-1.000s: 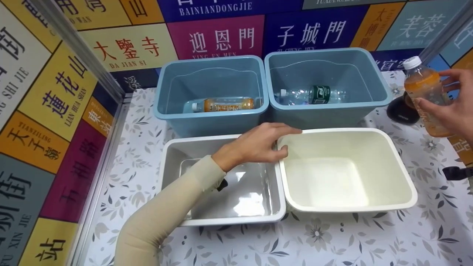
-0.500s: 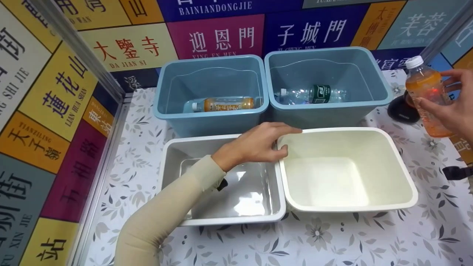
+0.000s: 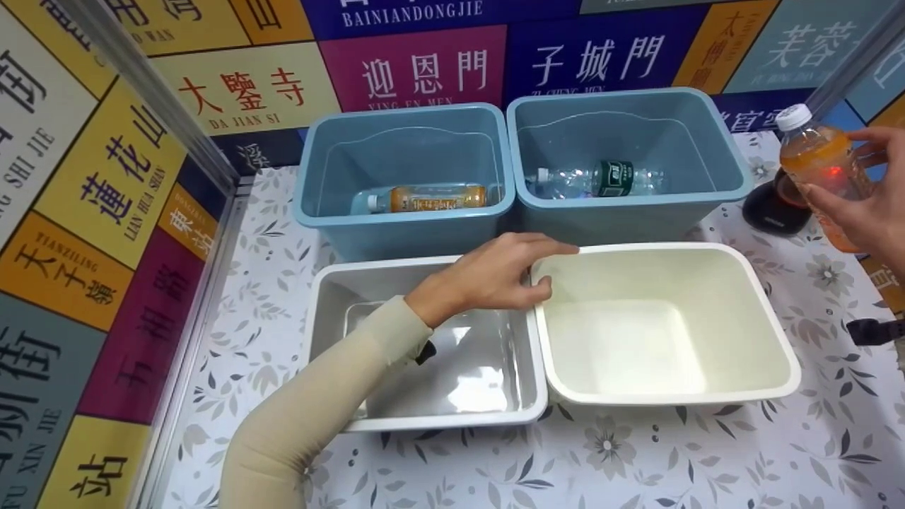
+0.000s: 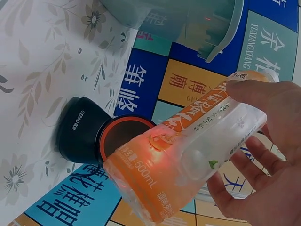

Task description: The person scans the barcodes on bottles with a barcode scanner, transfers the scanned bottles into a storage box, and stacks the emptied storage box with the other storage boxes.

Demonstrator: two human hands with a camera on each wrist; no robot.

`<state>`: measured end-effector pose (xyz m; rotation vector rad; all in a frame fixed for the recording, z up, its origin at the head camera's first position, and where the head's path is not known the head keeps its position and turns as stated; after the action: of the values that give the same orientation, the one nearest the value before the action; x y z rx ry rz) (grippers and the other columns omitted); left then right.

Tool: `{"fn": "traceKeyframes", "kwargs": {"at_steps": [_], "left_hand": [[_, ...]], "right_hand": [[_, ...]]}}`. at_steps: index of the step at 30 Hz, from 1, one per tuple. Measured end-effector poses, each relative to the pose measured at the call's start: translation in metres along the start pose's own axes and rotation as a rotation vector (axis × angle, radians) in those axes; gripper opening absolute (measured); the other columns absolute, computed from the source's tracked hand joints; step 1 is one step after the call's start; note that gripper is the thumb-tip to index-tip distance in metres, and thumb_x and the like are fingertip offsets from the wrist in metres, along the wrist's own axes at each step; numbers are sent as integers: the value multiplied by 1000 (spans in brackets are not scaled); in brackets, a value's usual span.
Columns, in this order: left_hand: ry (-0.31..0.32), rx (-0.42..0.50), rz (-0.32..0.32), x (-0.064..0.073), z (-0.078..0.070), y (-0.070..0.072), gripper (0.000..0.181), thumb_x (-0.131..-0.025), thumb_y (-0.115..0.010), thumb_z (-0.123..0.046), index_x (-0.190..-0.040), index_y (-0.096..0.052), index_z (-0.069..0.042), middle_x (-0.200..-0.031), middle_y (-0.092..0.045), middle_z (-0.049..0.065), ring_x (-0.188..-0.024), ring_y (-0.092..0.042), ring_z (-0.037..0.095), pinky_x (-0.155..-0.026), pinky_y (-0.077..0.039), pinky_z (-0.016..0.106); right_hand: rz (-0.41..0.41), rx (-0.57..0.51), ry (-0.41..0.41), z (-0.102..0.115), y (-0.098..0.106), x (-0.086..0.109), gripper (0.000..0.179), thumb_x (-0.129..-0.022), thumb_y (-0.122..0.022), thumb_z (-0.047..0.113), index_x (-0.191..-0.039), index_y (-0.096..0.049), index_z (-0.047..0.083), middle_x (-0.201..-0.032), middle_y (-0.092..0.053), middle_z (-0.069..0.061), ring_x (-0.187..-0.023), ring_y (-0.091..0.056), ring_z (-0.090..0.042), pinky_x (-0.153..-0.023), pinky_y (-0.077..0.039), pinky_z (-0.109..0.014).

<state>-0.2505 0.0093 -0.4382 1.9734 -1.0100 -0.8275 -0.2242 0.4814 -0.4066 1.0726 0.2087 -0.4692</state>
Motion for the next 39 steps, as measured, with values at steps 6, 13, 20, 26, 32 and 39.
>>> {"fn": "traceKeyframes", "kwargs": {"at_steps": [6,13,20,26,32,39], "left_hand": [[3,0,7,0,-1,1,53,-93,-50,-28,-146,-54,-25,-141,-60,-6,-123,-58,6,-103,-49,25],[-4,1,0,0,-1,1,53,-92,-50,-27,-145,-54,-25,-140,-61,-6,-123,-58,5,-103,-49,25],[-7,0,-1,0,0,0,54,-92,-50,-27,-145,-54,-24,-140,-61,-6,-123,-58,5,-102,-49,25],[-9,0,1,0,0,0,54,-92,-50,-27,-145,-54,-24,-140,-61,-6,-122,-59,5,-102,-50,25],[-6,10,7,0,0,2,54,-92,-51,-28,-146,-54,-25,-141,-61,-6,-123,-58,5,-102,-50,26],[-8,10,4,0,0,1,54,-92,-50,-28,-146,-54,-25,-141,-61,-6,-122,-59,5,-101,-50,25]], "right_hand": [[15,14,-11,2,0,1,77,-91,-70,23,-154,-28,35,-147,-43,-18,-132,-39,-36,-119,-31,-29],[12,18,-8,5,1,1,76,-91,-70,21,-155,-29,31,-144,-44,-20,-131,-39,-35,-119,-30,-29],[-21,15,16,8,1,2,75,-92,-68,17,-154,-29,32,-144,-44,-20,-134,-38,-34,-122,-29,-43],[-12,17,1,10,3,3,74,-93,-66,21,-154,-27,36,-148,-42,-18,-140,-37,-34,-122,-28,-48],[7,35,-8,12,3,3,74,-93,-66,23,-155,-26,32,-148,-41,-20,-138,-37,-36,-122,-29,-50],[19,30,-9,17,4,4,75,-94,-66,24,-156,-25,35,-150,-41,-19,-137,-39,-37,-119,-31,-53]]}}
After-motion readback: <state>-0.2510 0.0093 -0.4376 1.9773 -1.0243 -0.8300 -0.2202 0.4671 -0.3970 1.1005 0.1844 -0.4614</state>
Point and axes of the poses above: each hand's wrist, its own x-axis away from the middle knuckle, its own y-axis out of the back of the hand, z = x × y, the point moved 1 cm from there along -x, towards the middle knuckle
